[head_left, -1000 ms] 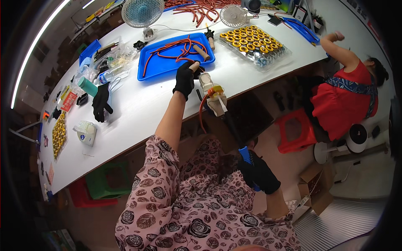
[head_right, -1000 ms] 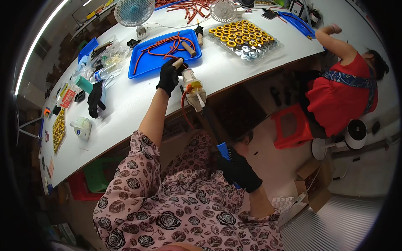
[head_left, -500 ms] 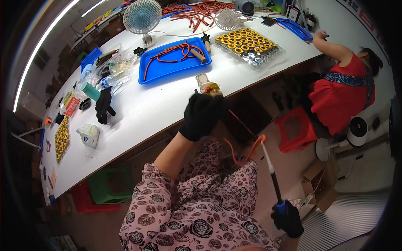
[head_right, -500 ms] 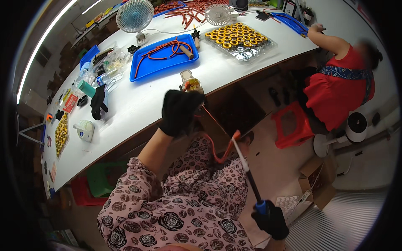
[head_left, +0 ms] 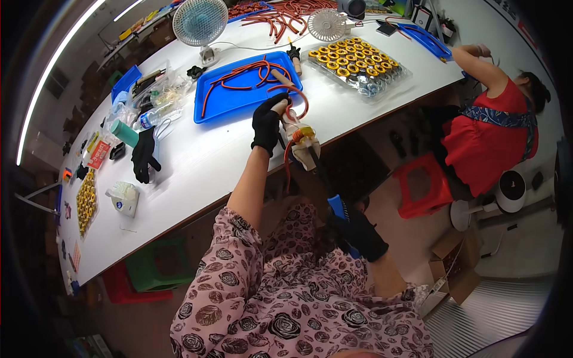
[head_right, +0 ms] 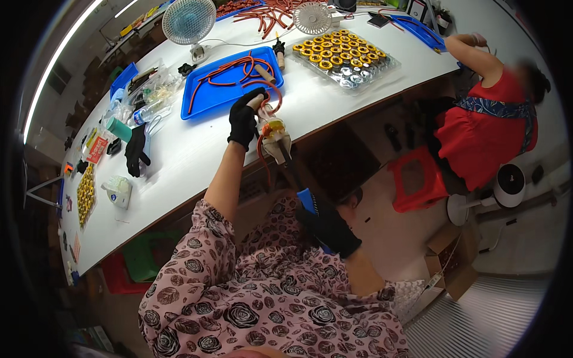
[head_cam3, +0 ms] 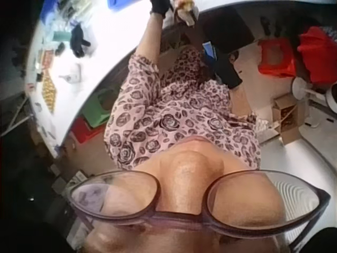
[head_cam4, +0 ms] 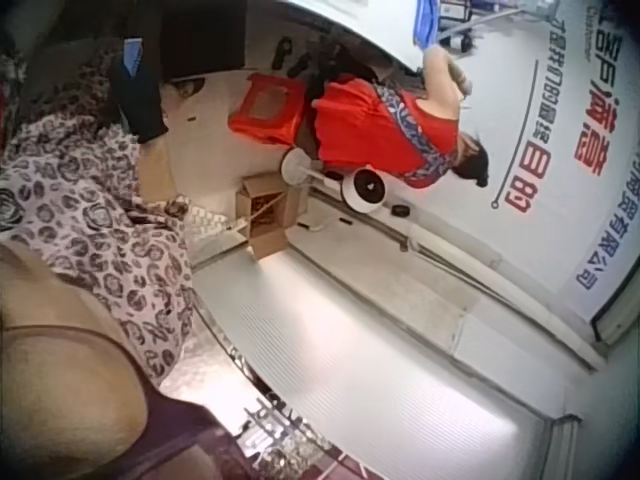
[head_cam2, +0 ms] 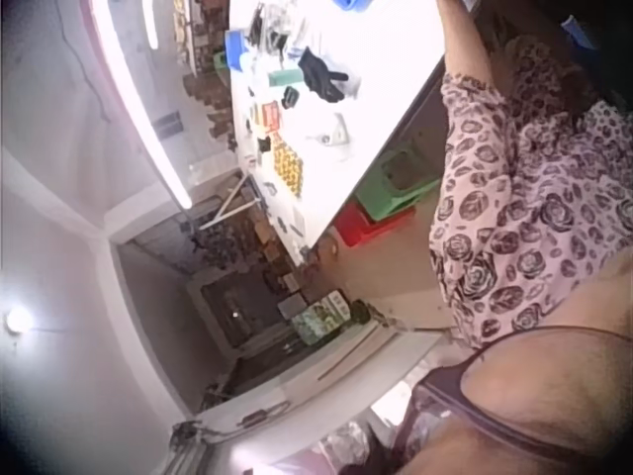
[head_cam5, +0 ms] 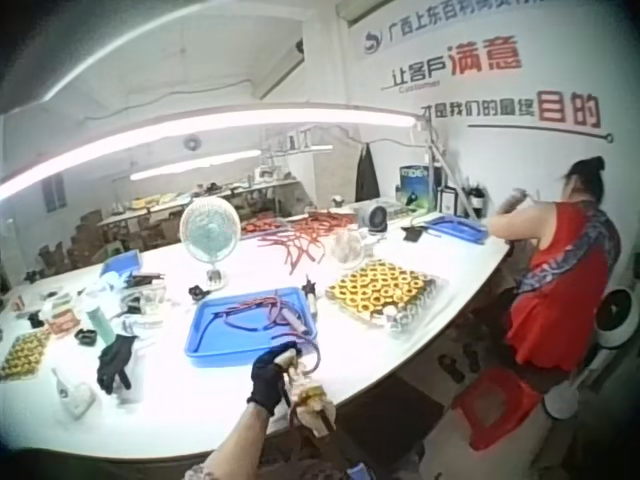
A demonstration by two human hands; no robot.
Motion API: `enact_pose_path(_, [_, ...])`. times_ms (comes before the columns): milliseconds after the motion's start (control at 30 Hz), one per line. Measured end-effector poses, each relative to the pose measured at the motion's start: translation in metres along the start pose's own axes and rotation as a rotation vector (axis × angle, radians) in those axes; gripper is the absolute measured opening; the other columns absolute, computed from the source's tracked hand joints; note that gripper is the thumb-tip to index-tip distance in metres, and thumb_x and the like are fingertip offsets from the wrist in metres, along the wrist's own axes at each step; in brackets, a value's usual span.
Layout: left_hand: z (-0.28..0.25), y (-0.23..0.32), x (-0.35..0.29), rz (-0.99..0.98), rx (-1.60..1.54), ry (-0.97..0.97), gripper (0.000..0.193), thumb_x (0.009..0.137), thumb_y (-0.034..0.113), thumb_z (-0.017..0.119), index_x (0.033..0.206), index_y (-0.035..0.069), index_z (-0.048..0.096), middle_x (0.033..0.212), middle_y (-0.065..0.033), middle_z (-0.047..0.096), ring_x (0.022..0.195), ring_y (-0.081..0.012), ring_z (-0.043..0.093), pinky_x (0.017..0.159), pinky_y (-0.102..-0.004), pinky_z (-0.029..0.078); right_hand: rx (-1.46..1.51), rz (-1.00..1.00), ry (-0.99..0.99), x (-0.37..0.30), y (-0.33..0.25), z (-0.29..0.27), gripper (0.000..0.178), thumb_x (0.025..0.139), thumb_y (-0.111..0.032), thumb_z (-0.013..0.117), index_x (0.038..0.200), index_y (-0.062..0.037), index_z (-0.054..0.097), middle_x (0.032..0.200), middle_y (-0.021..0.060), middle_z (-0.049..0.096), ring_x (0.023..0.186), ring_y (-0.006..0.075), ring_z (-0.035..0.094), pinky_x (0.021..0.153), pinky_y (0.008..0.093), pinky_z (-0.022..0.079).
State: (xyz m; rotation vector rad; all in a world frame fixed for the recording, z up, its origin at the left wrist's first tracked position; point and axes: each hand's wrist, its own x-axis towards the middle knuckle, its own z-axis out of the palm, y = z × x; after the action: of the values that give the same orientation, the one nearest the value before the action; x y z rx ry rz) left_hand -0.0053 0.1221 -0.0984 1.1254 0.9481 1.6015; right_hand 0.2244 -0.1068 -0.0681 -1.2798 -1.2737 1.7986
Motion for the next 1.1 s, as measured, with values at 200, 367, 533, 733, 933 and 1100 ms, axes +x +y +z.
enact_pose_path(200, [-0.021,0.002,0.017,-0.219,0.048,-0.131,0.031,0.084,0.019,0.059,0.108,0.0,0.061,0.099,-0.0086,0.064,0.089,-0.0171,0.057,0.079,-0.0283,0.044,0.175,0.153,-0.128,-0.036,-0.009,-0.005,0.022,0.087,-0.024,0.058,0.101,-0.0087,0.052,0.066,-0.0026,0.051,0.048,0.0058,0.046,0.043,0.0214,0.037])
enact_pose_path(367, [-0.027,0.061,-0.022,-0.173,0.315,-0.318,0.027,0.085,0.028,0.059,0.099,0.005,0.064,0.097,-0.0032,0.064,0.086,-0.0138,0.056,0.072,-0.0265,0.043,0.271,0.12,-0.081,-0.075,0.004,0.0,0.017,0.087,-0.021,0.058,0.093,-0.0093,0.049,0.058,-0.0023,0.045,0.038,0.0081,0.04,0.036,0.0222,0.033])
enact_pose_path(533, [-0.007,0.093,-0.106,0.744,1.078,0.03,0.014,0.074,0.018,0.068,0.087,0.013,0.068,0.088,-0.0037,0.065,0.081,-0.0227,0.058,0.072,-0.0329,0.043,0.606,0.551,-0.13,-0.168,0.062,-0.03,0.02,0.085,-0.022,0.058,0.096,-0.0078,0.049,0.062,-0.0015,0.047,0.046,0.0097,0.045,0.039,0.0247,0.036])
enact_pose_path(733, [0.03,0.082,-0.146,1.052,1.312,-0.282,0.026,0.069,0.013,0.067,0.095,0.015,0.066,0.099,-0.0029,0.063,0.084,-0.0216,0.057,0.076,-0.035,0.041,0.62,0.482,0.148,-0.267,0.06,-0.019,0.02,0.083,-0.017,0.059,0.099,-0.0067,0.052,0.072,0.004,0.053,0.053,0.0138,0.05,0.043,0.0261,0.04])
enact_pose_path(933, [0.034,0.113,-0.093,1.198,1.263,-0.09,0.018,0.069,0.015,0.067,0.087,0.012,0.066,0.09,-0.0025,0.064,0.079,-0.0199,0.057,0.073,-0.0352,0.042,0.762,0.185,0.378,-0.197,0.062,-0.021,0.033,0.076,-0.022,0.071,0.1,-0.0057,0.055,0.063,-0.0003,0.058,0.049,0.0084,0.055,0.04,0.0233,0.04])
enact_pose_path(1100, [-0.007,0.049,-0.011,0.766,0.632,0.085,0.014,0.076,0.014,0.067,0.087,0.006,0.066,0.082,-0.0049,0.065,0.075,-0.0174,0.06,0.067,-0.0293,0.046,-0.072,0.237,0.118,-0.097,0.022,0.001,0.029,0.085,-0.027,0.061,0.106,-0.0096,0.053,0.067,0.0001,0.055,0.044,0.0078,0.049,0.04,0.024,0.04])
